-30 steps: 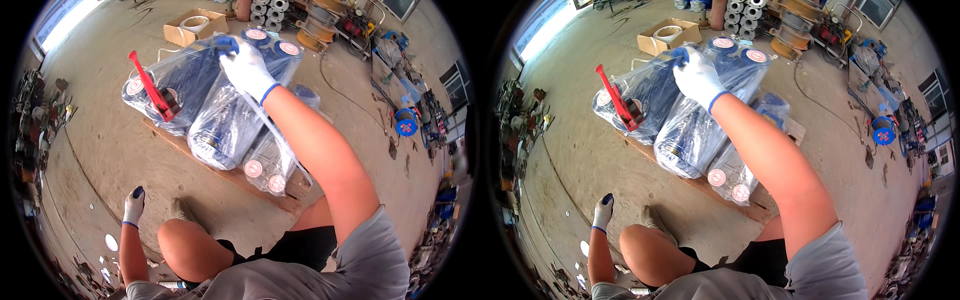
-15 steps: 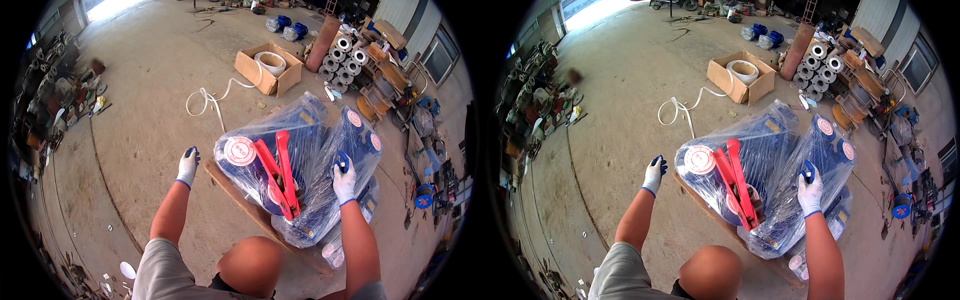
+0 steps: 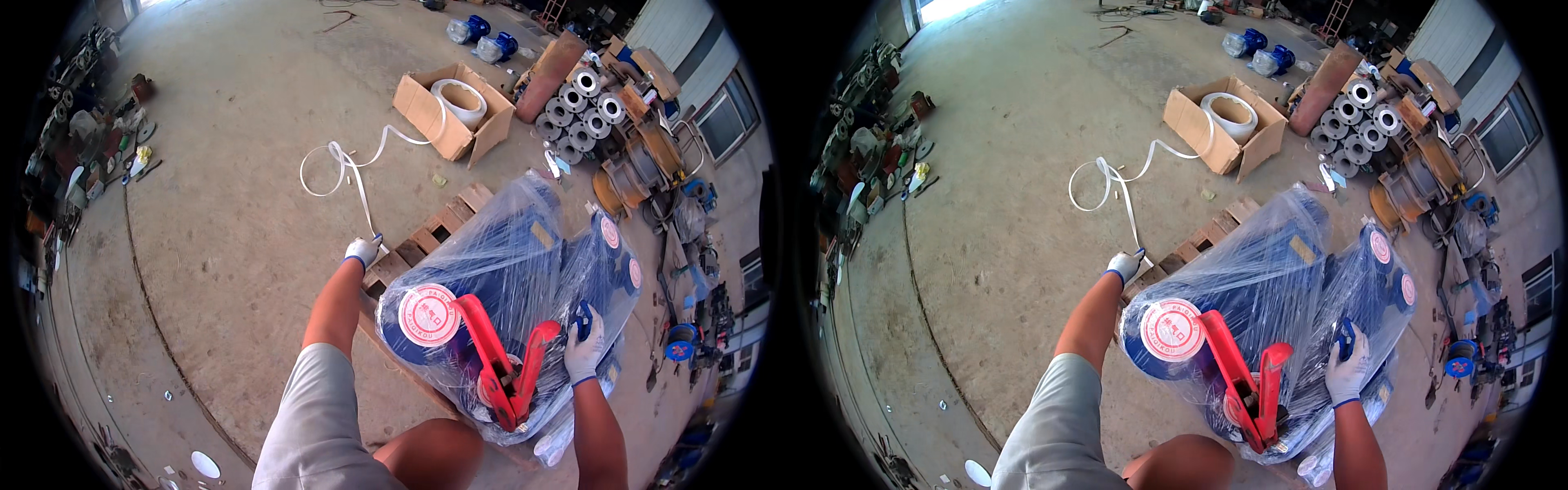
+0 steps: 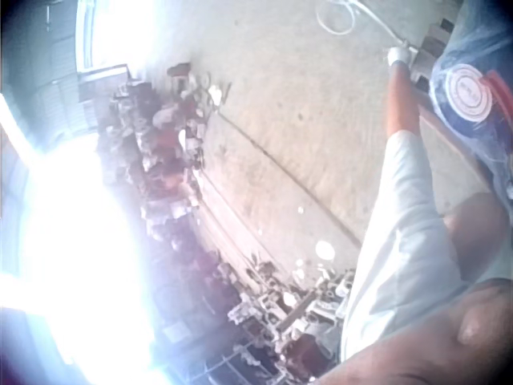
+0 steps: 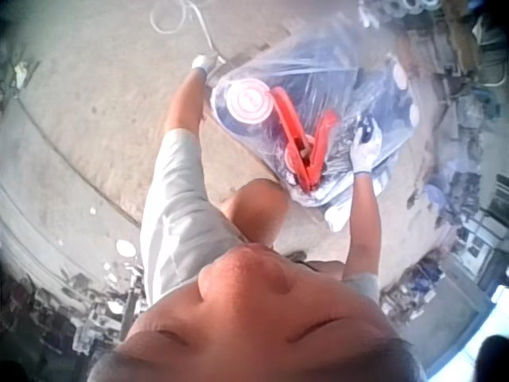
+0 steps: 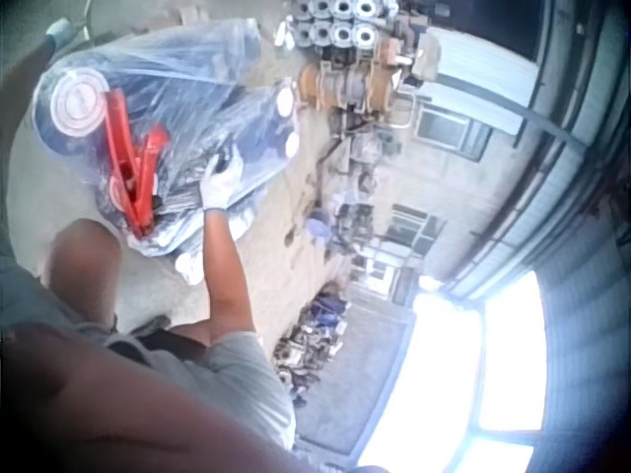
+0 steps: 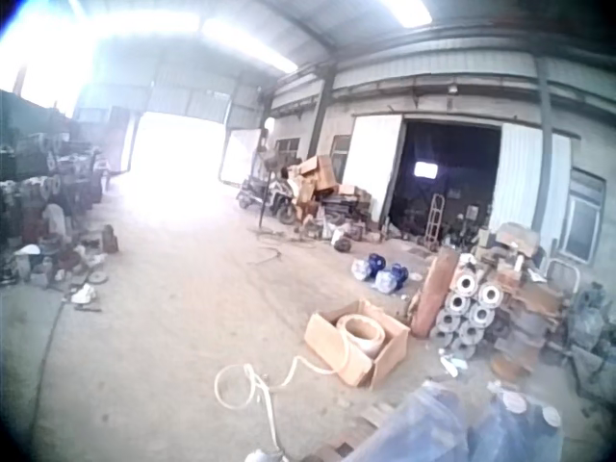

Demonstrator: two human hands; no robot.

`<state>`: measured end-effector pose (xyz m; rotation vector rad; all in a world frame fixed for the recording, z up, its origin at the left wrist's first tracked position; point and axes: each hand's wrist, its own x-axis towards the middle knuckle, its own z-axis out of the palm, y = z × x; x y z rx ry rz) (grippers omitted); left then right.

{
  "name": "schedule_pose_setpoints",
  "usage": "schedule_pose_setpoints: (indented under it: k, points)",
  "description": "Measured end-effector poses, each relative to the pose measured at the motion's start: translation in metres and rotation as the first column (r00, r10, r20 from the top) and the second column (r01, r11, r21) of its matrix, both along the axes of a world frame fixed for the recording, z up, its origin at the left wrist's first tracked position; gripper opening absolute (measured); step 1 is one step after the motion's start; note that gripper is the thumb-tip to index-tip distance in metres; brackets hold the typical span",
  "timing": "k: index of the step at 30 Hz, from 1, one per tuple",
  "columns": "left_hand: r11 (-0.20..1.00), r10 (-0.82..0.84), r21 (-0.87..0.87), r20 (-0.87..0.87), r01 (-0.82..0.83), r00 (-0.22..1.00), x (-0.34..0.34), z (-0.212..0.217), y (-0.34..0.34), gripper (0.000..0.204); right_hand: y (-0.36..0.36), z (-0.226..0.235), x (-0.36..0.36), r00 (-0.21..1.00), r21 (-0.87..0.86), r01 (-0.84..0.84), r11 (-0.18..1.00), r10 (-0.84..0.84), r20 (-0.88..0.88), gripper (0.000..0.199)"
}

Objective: The person secures a pallet of shrink-wrapped cylindrical items using plastic strapping. They thread the strap around the load, insert it into a red tensioning tool, and crank to tighten. The strap is then locked and trimmed, leaving the pallet fully strapped.

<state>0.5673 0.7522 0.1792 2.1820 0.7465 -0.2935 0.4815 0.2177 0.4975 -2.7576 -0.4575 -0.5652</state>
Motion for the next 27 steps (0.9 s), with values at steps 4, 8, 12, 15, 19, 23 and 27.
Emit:
schedule_pose_setpoints:
  k: [4,8,12,15,19,23,27]
  points:
    - [0.990,-0.140,-0.012,-0.159,0.140,0.977,0.026,-0.050,0.001,0.084,0.007,-0.004,0.002,0.998,0.007,0.035,0.999,-0.035,-0.061,0.040]
    - [0.991,-0.133,-0.019,-0.171,0.132,0.976,0.046,-0.069,0.003,0.080,0.001,-0.004,0.005,0.993,-0.028,0.039,0.999,-0.042,-0.111,0.036]
    - [0.998,-0.059,-0.002,-0.238,0.060,0.970,0.046,-0.041,-0.012,0.071,-0.003,-0.006,0.004,0.993,-0.088,0.050,0.995,-0.059,-0.104,0.034]
    - [0.978,-0.105,0.154,-0.224,0.141,0.969,0.045,-0.037,0.002,0.055,0.007,-0.007,0.005,0.997,-0.100,0.045,0.994,-0.050,-0.051,0.033]
    - [0.972,0.042,0.233,-0.210,0.008,0.977,0.052,-0.041,0.008,0.039,0.016,-0.008,0.005,0.996,-0.042,0.051,0.998,-0.054,-0.070,0.032]
    - [0.953,0.185,0.246,0.003,-0.180,0.983,0.035,-0.060,0.001,0.035,0.002,-0.005,-0.001,0.996,-0.102,0.063,0.993,-0.069,-0.059,0.032]
    - [0.654,0.562,-0.605,-0.011,-0.453,0.827,0.033,-0.074,0.041,0.028,0.015,0.009,0.000,1.000,-0.060,0.008,0.998,-0.009,-0.016,0.033]
